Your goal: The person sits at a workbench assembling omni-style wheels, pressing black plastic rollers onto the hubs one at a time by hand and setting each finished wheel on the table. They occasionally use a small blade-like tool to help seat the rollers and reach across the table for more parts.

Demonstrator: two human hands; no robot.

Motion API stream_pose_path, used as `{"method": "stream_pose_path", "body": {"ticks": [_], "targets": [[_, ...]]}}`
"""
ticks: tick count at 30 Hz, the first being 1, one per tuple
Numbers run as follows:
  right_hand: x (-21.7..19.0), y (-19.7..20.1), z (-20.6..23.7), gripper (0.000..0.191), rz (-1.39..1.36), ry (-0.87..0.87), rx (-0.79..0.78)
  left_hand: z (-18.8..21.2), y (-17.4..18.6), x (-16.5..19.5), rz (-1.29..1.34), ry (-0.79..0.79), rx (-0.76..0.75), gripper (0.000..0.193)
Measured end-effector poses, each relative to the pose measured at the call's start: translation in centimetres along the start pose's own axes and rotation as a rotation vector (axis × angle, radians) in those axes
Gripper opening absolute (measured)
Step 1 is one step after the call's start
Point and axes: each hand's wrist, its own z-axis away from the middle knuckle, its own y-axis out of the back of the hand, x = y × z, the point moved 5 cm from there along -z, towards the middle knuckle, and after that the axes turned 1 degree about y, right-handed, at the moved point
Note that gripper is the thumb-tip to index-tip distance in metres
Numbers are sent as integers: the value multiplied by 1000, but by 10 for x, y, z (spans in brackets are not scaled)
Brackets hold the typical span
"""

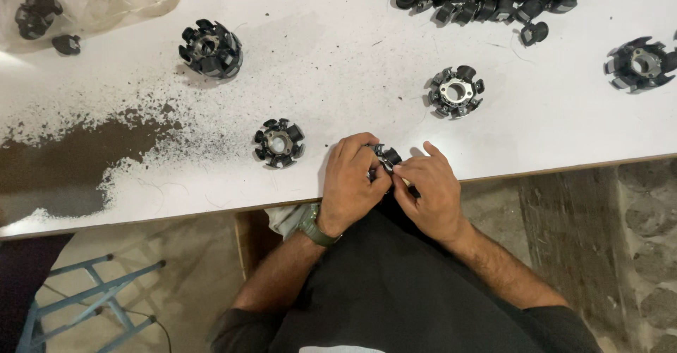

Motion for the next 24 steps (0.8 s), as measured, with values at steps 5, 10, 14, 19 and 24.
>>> {"method": "stream_pose_path", "body": {"ticks": [5, 10, 14, 19, 24], "targets": [[-2, -1, -3, 30, 40, -3, -72, 3, -1, -3, 10, -6, -5, 14], [-3, 1, 0, 28, 21, -22, -57, 3, 11, 2, 58, 38, 29, 13], [2, 3, 5, 27, -18, -55, 41, -1, 27, 7, -13, -41, 64, 31], [14, -3, 5, 24, 11, -116, 53, -9, 20, 5, -166, -64, -68, 23], [19, -1, 5, 23, -4, -133, 25, -12, 23, 5, -188, -98, -90, 12]]}}
